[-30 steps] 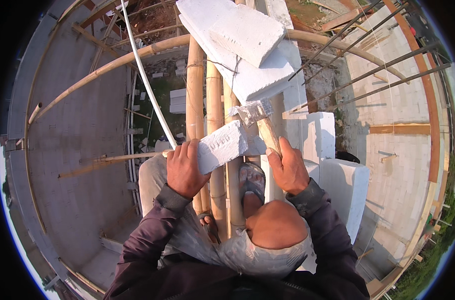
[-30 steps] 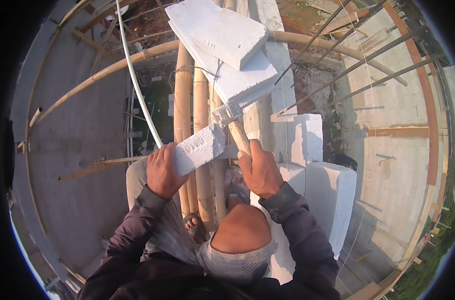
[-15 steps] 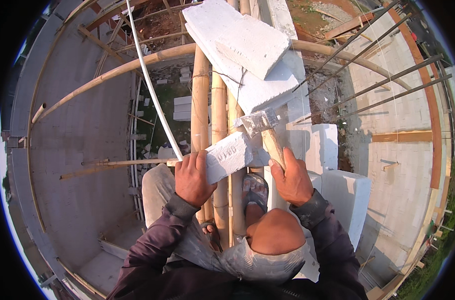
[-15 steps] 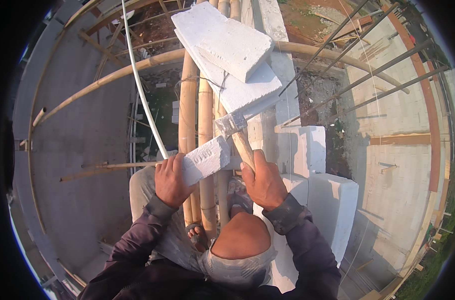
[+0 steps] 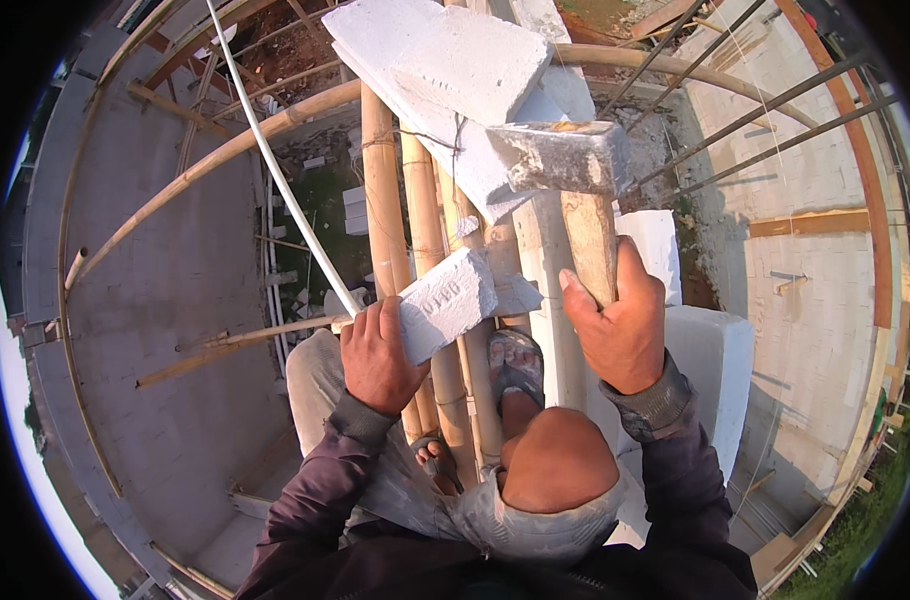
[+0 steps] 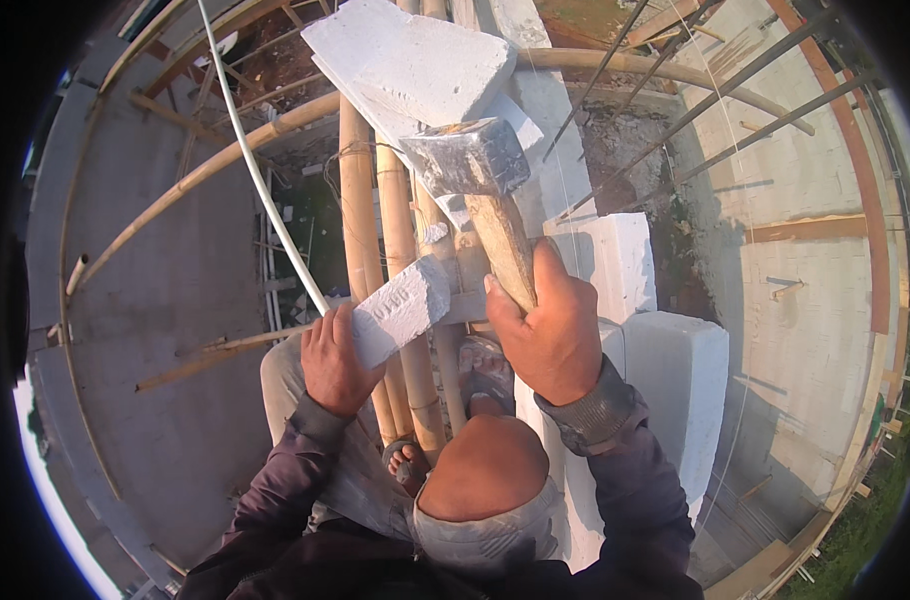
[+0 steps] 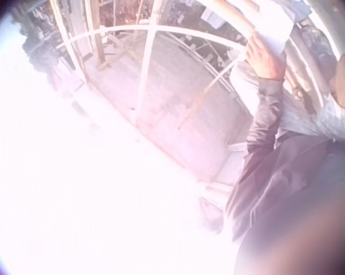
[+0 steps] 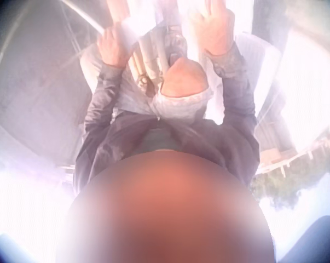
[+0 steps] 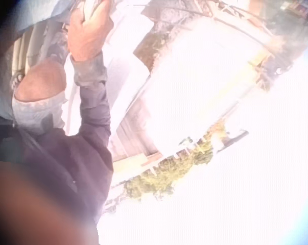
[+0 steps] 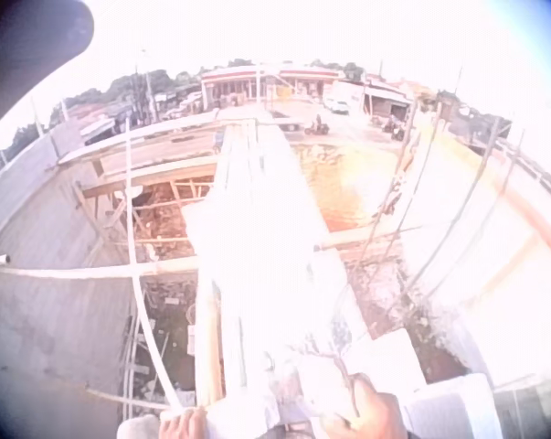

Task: The person measures a white block with a tape measure, breaks it with a hammer, and places it on a bamboo scaffold. They then scoop mortar from a bucket with a trowel and apply it to the block before positioning it on the scaffold.

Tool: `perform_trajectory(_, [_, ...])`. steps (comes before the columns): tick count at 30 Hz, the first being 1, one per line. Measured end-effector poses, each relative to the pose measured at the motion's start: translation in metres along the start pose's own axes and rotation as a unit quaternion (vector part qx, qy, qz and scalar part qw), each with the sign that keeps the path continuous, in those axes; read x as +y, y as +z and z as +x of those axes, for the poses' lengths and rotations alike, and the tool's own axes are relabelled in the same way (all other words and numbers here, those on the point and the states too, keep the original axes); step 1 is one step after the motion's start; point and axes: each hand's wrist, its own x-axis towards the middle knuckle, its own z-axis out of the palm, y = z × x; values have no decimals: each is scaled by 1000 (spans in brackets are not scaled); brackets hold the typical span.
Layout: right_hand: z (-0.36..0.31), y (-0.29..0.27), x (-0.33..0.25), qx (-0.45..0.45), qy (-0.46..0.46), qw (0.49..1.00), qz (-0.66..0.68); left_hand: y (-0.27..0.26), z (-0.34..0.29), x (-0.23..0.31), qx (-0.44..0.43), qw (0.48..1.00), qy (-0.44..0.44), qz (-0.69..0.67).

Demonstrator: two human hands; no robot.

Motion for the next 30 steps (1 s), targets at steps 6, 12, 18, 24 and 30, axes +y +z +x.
perform_trajectory(6, [-3, 26, 1, -38, 14, 998, -56, 5, -3, -2, 6, 1000, 6, -6])
perform_trajectory(12, [-5, -3, 12, 20, -2, 1000, -15, 1, -1, 0, 9, 1000, 18, -3])
perform_trajectory(18, [-14, 28, 28, -42, 16, 996, -71, 2, 1, 1, 32, 999, 29, 10])
perform_trajectory(24, [-20, 3, 25, 31, -7, 999, -12, 0, 0, 3, 15, 999, 26, 21])
perform_trajectory(30, [-20, 23, 28, -90, 33, 990, -105, 1, 2, 3, 15, 1000, 16, 9])
